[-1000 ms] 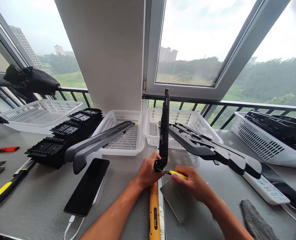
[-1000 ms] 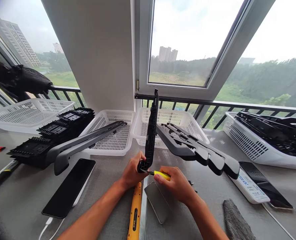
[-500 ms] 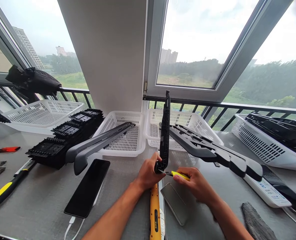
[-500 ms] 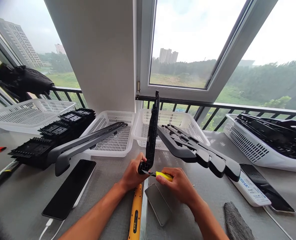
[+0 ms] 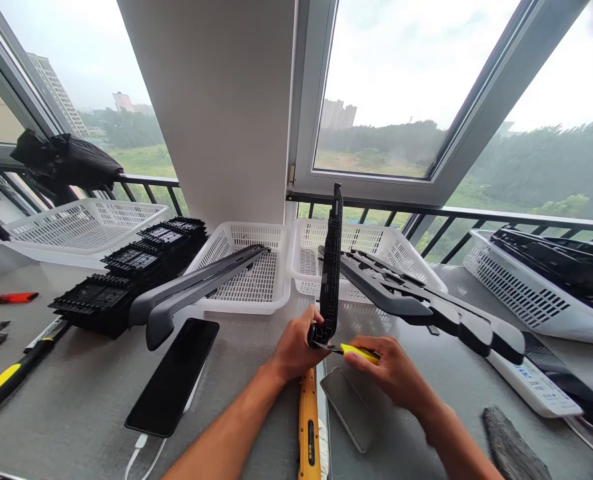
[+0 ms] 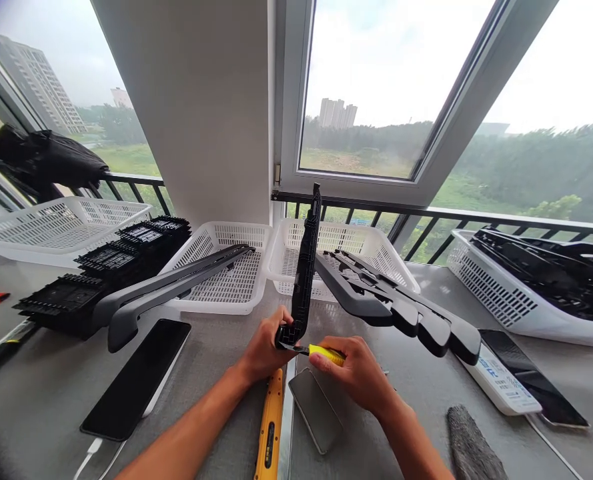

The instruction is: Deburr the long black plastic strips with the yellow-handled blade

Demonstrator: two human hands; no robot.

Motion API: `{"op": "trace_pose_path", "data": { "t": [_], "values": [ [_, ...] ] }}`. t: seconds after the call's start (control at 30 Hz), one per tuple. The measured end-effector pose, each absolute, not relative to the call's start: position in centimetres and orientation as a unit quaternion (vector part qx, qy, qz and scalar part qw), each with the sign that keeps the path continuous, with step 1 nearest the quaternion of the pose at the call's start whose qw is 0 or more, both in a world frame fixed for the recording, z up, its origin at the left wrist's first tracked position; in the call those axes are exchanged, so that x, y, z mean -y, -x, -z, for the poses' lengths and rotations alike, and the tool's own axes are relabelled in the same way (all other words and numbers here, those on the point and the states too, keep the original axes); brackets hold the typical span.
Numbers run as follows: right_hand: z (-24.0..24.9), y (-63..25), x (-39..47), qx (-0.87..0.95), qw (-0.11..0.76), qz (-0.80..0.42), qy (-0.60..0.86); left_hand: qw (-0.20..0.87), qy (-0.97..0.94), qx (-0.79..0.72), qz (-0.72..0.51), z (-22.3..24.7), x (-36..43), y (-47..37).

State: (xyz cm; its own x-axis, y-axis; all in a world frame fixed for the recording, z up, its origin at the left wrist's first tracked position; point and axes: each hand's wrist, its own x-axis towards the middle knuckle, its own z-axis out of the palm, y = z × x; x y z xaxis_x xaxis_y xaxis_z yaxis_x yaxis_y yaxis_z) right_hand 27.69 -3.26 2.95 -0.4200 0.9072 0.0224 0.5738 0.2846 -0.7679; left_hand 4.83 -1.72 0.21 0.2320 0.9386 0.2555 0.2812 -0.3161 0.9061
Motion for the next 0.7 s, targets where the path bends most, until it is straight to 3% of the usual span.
{"op": "trace_pose_path", "data": {
  "t": [0.17, 0.7],
  "values": [
    [-3.3, -29.1, 2.6, 0.737, 0.280, -0.343, 0.511, 0.363, -0.696, -0.437, -0.439, -0.7, 1.9, -4.8],
    [-3.3, -29.1, 2.6, 0.767, 0.232, -0.319, 0.506, 0.383, -0.684, -0.431, -0.446, -1.3, 2.2, -4.8]
  ]
}}
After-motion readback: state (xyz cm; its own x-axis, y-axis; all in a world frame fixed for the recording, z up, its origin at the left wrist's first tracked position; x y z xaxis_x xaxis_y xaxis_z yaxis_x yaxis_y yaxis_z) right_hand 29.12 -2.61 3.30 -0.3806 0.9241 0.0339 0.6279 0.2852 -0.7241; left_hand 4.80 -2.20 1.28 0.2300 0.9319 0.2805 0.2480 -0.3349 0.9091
